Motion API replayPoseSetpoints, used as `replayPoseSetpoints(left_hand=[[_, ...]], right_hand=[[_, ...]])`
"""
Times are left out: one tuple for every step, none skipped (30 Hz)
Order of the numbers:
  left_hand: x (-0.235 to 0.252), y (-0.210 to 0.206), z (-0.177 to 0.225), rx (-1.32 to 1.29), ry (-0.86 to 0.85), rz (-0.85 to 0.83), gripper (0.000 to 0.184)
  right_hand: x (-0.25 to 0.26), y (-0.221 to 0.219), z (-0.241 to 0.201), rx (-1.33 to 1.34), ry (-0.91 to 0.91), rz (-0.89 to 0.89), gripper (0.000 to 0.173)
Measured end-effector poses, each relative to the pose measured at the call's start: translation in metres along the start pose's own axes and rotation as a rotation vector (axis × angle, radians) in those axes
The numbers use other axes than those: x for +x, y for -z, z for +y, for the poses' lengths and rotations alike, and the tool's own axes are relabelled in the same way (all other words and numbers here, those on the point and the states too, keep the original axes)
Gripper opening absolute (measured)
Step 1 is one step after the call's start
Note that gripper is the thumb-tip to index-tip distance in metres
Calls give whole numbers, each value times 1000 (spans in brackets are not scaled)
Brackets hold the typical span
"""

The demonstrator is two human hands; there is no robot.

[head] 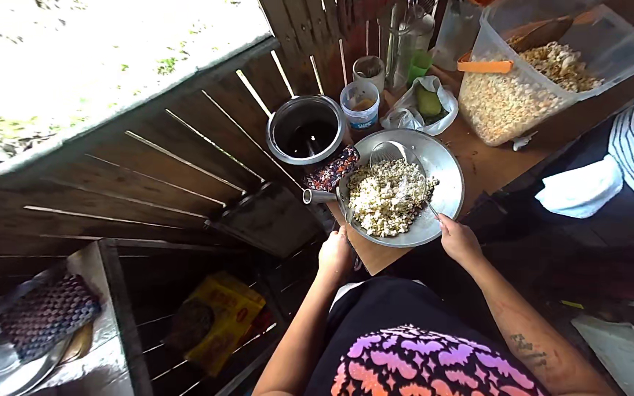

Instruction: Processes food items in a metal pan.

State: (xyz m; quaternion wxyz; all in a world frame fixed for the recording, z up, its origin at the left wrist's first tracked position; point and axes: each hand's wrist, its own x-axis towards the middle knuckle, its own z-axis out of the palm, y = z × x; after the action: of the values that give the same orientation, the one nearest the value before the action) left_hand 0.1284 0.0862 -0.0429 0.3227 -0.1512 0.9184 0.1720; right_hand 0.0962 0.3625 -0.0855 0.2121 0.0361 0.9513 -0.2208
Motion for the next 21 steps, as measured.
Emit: replayPoseSetpoints(left_hand=[[0, -1, 1, -2, 2, 8, 49], [-2, -1, 2, -5, 4, 18, 50], [-3, -2, 3, -9, 7, 32, 52], [-5, -3, 3, -14, 11, 47, 54], [-6, -3, 3, -28, 13, 72, 56], [-7, -6, 1, -54, 7, 110, 57], [-7, -9, -2, -91, -5, 149, 57], [-6, -14, -5, -131, -19, 185, 58], [-5, -17, -8, -156, -23, 200, 59], [-4, -20, -9, -160, -14, 193, 60], [-4, -22, -10, -157, -1, 182, 60], [-4, -23, -10, -151, 10, 170, 60], [-5, -24, -9, -141, 17, 161, 60], [-5, -24, -6, -124, 25, 145, 61], [-4, -24, -3, -103, 31, 130, 63], [-3, -25, -1, -79, 40, 115, 65], [-1, -27, 2, -49, 55, 92, 67], [0, -28, 5, -19, 72, 69, 69], [1, -29, 9, 7, 85, 53, 68], [3, -29, 12, 28, 92, 44, 67], [5, -30, 14, 44, 93, 41, 65]], right_hand=[[-3, -3, -1, -10, 7, 25, 45], [-6, -5, -1, -22, 9, 50, 45], [-7, -7, -1, -30, 7, 67, 45], [-7, -7, -3, -36, -4, 70, 46], [-6, -6, -5, -39, -20, 65, 47], [-5, -5, -7, -39, -35, 61, 47], [-4, -6, -9, -40, -48, 57, 47], [-3, -7, -10, -36, -56, 51, 48], [-2, -8, -10, -33, -60, 43, 48], [-3, -11, -10, -30, -56, 38, 48], [-5, -14, -9, -28, -49, 29, 48], [-8, -17, -10, -25, -40, 22, 48], [-14, -18, -11, -16, -35, 22, 47], [-19, -19, -12, -11, -35, 19, 47], [-24, -20, -11, -3, -34, 21, 46], [-29, -22, -10, 5, -36, 24, 46], [-34, -25, -9, 7, -40, 22, 46], [-38, -26, -8, -3, -47, 9, 46], [-41, -28, -8, -18, -53, -10, 47], [-45, -29, -9, -24, -58, -26, 47], [-49, -29, -12, -19, -64, -35, 48]])
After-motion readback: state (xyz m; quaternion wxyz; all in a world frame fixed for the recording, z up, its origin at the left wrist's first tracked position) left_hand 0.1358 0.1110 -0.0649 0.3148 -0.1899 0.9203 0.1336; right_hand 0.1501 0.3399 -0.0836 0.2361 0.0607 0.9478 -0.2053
